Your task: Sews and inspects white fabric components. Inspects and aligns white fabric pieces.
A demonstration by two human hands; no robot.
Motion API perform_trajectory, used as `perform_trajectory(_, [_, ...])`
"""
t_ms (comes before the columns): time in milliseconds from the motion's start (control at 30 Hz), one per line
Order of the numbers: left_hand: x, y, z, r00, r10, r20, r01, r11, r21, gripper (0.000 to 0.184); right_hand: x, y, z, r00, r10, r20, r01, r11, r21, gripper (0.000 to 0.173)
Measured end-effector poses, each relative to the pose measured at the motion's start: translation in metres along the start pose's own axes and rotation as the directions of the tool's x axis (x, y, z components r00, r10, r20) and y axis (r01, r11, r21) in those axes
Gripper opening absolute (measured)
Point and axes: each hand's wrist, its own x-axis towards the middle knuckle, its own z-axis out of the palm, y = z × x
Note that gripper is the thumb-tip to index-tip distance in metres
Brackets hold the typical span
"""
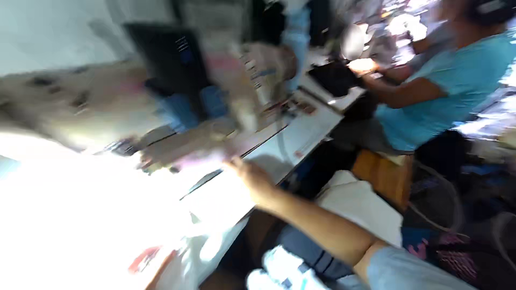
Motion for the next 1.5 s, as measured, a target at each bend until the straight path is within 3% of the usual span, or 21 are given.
perform_trajectory(67, [0.001, 0.012, 0.012, 0.986, 0.165, 0.015, -0.165, 0.986, 0.004, 0.010, 0.003, 0.007, 0.012, 0.990, -0.119, -0.081, 0.114, 0.991, -0.066, 0.026])
perform_trajectory(167, [0.003, 0.006, 0.011, 0.986, 0.164, -0.040, -0.161, 0.985, 0.068, 0.005, -0.011, -0.013, 0.008, 0.976, -0.194, -0.097, 0.202, 0.975, 0.088, 0.017])
perform_trajectory(300, [-0.001, 0.006, 0.010, 0.986, 0.164, -0.023, -0.161, 0.981, 0.108, 0.005, -0.044, -0.048, 0.013, 0.968, -0.183, 0.174, 0.067, 0.852, 0.520, 0.033])
perform_trajectory(433, [-0.011, 0.014, 0.000, 0.926, 0.369, -0.078, -0.317, 0.874, 0.368, 0.007, -0.051, -0.053, 0.023, 0.968, -0.217, 0.122, 0.097, 0.782, 0.615, 0.019])
perform_trajectory(600, [-0.010, 0.024, -0.011, 0.967, 0.243, -0.076, -0.160, 0.811, 0.562, 0.011, -0.062, -0.046, 0.023, 0.969, -0.193, 0.155, 0.102, 0.883, 0.459, 0.023])
perform_trajectory(733, [-0.007, 0.021, -0.007, 0.970, 0.242, 0.023, -0.220, 0.832, 0.509, 0.012, -0.060, -0.037, 0.012, 0.982, -0.169, 0.087, 0.115, 0.893, 0.435, 0.020])
perform_trajectory(800, [-0.008, 0.020, -0.005, 0.971, 0.231, 0.064, -0.233, 0.840, 0.490, 0.014, -0.043, -0.017, -0.001, 0.986, -0.167, -0.026, 0.167, 0.946, 0.277, 0.021])
perform_trajectory(900, [-0.009, 0.017, -0.002, 0.970, 0.228, 0.080, -0.237, 0.831, 0.504, 0.017, -0.010, 0.023, -0.006, 0.989, -0.145, -0.003, 0.145, 0.989, 0.006, 0.035])
perform_trajectory(1000, [-0.007, 0.011, 0.003, 0.963, 0.264, 0.058, -0.260, 0.848, 0.462, 0.020, -0.002, 0.041, 0.003, 0.976, -0.213, -0.053, 0.208, 0.974, -0.090, 0.029])
perform_trajectory(1067, [-0.008, 0.007, 0.006, 0.949, 0.312, 0.034, -0.297, 0.855, 0.425, 0.014, -0.007, 0.038, 0.002, 0.964, -0.254, -0.079, 0.247, 0.965, -0.085, 0.027])
perform_trajectory(1167, [-0.005, 0.001, 0.008, 0.937, 0.350, -0.023, -0.317, 0.874, 0.367, 0.007, -0.032, 0.005, -0.018, 0.983, -0.166, -0.083, 0.181, 0.959, 0.217, 0.020])
perform_trajectory(1200, [-0.005, -0.001, 0.009, 0.938, 0.344, -0.040, -0.309, 0.884, 0.352, 0.007, -0.049, -0.012, -0.021, 0.990, -0.137, -0.041, 0.141, 0.897, 0.419, 0.016])
perform_trajectory(1233, [-0.006, -0.001, 0.011, 0.940, 0.336, -0.053, -0.301, 0.895, 0.331, 0.007, -0.068, -0.030, -0.018, 0.991, -0.126, 0.043, 0.069, 0.765, 0.640, 0.013])
perform_trajectory(1300, [-0.008, 0.000, 0.015, 0.941, 0.331, -0.067, -0.302, 0.914, 0.270, 0.006, -0.099, -0.057, -0.003, 0.949, -0.187, 0.253, -0.149, 0.441, 0.885, 0.031])
perform_trajectory(1367, [-0.009, -0.001, 0.021, 0.936, 0.342, -0.090, -0.319, 0.926, 0.204, 0.007, -0.109, -0.069, 0.018, 0.891, -0.190, 0.413, -0.354, 0.281, 0.892, 0.053])
perform_trajectory(1500, [-0.011, -0.005, 0.027, 0.924, 0.357, -0.136, -0.339, 0.930, 0.139, 0.009, -0.106, -0.075, 0.032, 0.847, -0.057, 0.528, -0.517, 0.140, 0.845, 0.033])
